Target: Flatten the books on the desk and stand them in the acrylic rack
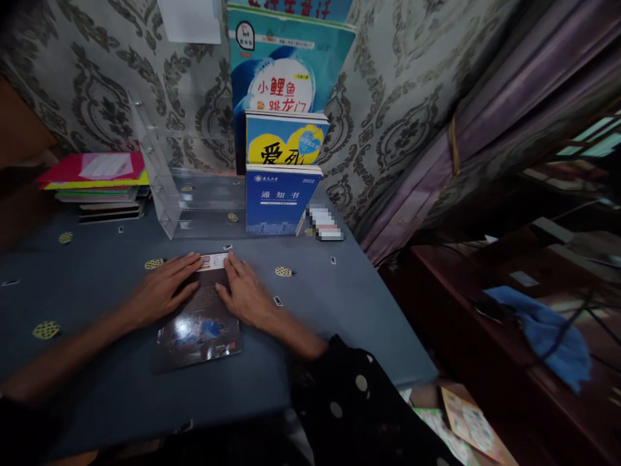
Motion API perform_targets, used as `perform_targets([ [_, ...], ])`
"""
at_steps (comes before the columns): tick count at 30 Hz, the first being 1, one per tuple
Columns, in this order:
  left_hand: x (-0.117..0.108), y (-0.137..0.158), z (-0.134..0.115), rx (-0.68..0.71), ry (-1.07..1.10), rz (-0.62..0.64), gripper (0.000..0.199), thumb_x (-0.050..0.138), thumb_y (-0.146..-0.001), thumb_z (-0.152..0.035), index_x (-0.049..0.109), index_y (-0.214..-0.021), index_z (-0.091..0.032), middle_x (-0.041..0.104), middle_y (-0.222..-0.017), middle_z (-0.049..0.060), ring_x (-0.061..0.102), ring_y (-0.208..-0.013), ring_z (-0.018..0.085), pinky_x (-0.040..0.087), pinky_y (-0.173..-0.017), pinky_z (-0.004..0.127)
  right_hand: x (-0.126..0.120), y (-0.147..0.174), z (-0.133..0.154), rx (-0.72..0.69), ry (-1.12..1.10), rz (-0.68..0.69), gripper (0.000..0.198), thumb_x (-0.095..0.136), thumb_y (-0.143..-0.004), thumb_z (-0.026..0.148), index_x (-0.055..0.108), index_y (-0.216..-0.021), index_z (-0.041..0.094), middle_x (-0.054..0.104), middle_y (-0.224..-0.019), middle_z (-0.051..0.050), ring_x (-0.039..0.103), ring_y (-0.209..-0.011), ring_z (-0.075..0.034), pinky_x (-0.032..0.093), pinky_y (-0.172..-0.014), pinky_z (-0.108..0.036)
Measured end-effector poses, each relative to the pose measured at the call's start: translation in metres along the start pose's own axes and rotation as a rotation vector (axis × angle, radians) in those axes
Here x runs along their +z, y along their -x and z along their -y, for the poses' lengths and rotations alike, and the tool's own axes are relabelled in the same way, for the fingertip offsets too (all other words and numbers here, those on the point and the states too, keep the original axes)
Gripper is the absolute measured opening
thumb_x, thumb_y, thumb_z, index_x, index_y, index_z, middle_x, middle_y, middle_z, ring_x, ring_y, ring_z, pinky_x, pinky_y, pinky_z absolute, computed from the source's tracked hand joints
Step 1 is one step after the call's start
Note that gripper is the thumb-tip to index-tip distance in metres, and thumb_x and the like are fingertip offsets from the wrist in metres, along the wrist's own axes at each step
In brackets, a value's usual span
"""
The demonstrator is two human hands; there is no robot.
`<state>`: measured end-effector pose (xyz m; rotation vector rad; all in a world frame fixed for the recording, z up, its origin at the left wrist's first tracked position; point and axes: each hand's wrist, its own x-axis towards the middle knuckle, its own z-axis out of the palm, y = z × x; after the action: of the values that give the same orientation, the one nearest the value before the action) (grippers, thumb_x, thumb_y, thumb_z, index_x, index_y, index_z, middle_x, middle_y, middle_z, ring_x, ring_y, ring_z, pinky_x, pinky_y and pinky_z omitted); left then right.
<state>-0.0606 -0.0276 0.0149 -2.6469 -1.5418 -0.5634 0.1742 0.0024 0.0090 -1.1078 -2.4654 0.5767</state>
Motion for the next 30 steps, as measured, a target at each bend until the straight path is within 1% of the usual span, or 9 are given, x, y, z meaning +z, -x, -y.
perform_targets([
  [5, 0.002, -0.024, -0.009, 0.041, 0.069, 0.068, 0.048, 0.038, -0.102, -0.039, 0.051, -0.142, -0.017, 0.052, -0.149, 0.011, 0.046, -0.14, 0.024, 0.037, -0.117, 0.048, -0.001, 0.003, -0.002, -0.016, -0.051, -0.033, 0.059, 0.045, -0.1, 0.038, 0.039, -0.151, 0.009, 0.034, -0.159, -0.02, 0.034, -0.148, -0.029, 0.03, -0.121, -0.051],
  [10, 0.005, -0.039, -0.011, 0.106, 0.144, 0.106, 0.046, 0.039, -0.103, -0.034, 0.049, -0.144, -0.015, 0.049, -0.151, 0.011, 0.043, -0.143, 0.021, 0.035, -0.119, 0.045, -0.005, 0.005, 0.0, -0.021, -0.066, -0.035, 0.06, 0.047, -0.098, 0.032, 0.04, -0.148, 0.001, 0.038, -0.156, -0.024, 0.036, -0.146, -0.029, 0.03, -0.122, -0.047],
  [14, 0.007, -0.042, -0.009, 0.119, 0.184, 0.1, 0.046, 0.039, -0.103, -0.035, 0.049, -0.143, -0.014, 0.051, -0.15, 0.012, 0.044, -0.142, 0.021, 0.035, -0.119, 0.044, -0.005, 0.003, -0.003, -0.049, -0.069, -0.055, 0.059, 0.047, -0.098, 0.033, 0.039, -0.15, 0.006, 0.039, -0.156, -0.022, 0.038, -0.145, -0.029, 0.033, -0.12, -0.049],
  [19, 0.008, -0.043, -0.007, 0.123, 0.205, 0.091, 0.046, 0.039, -0.103, -0.036, 0.05, -0.143, -0.019, 0.052, -0.149, 0.01, 0.047, -0.14, 0.021, 0.037, -0.117, 0.046, -0.007, 0.0, -0.007, -0.068, -0.064, -0.05, 0.057, 0.049, -0.097, 0.032, 0.042, -0.148, 0.006, 0.044, -0.153, -0.021, 0.041, -0.143, -0.028, 0.034, -0.12, -0.049],
  [24, 0.009, -0.049, -0.009, 0.137, 0.179, 0.116, 0.045, 0.037, -0.103, -0.034, 0.052, -0.141, -0.015, 0.052, -0.149, 0.012, 0.045, -0.141, 0.022, 0.035, -0.118, 0.045, -0.008, 0.013, -0.002, -0.085, -0.065, -0.06, 0.053, 0.048, -0.098, 0.032, 0.044, -0.148, 0.015, 0.045, -0.153, -0.017, 0.043, -0.142, -0.028, 0.036, -0.118, -0.05],
  [30, 0.011, -0.053, -0.01, 0.154, 0.177, 0.154, 0.045, 0.034, -0.103, -0.033, 0.053, -0.141, -0.017, 0.052, -0.15, 0.009, 0.041, -0.143, 0.021, 0.032, -0.119, 0.045, -0.008, 0.024, 0.003, -0.065, -0.067, -0.038, 0.052, 0.047, -0.099, 0.032, 0.046, -0.146, 0.009, 0.042, -0.154, -0.02, 0.041, -0.143, -0.028, 0.035, -0.119, -0.048],
])
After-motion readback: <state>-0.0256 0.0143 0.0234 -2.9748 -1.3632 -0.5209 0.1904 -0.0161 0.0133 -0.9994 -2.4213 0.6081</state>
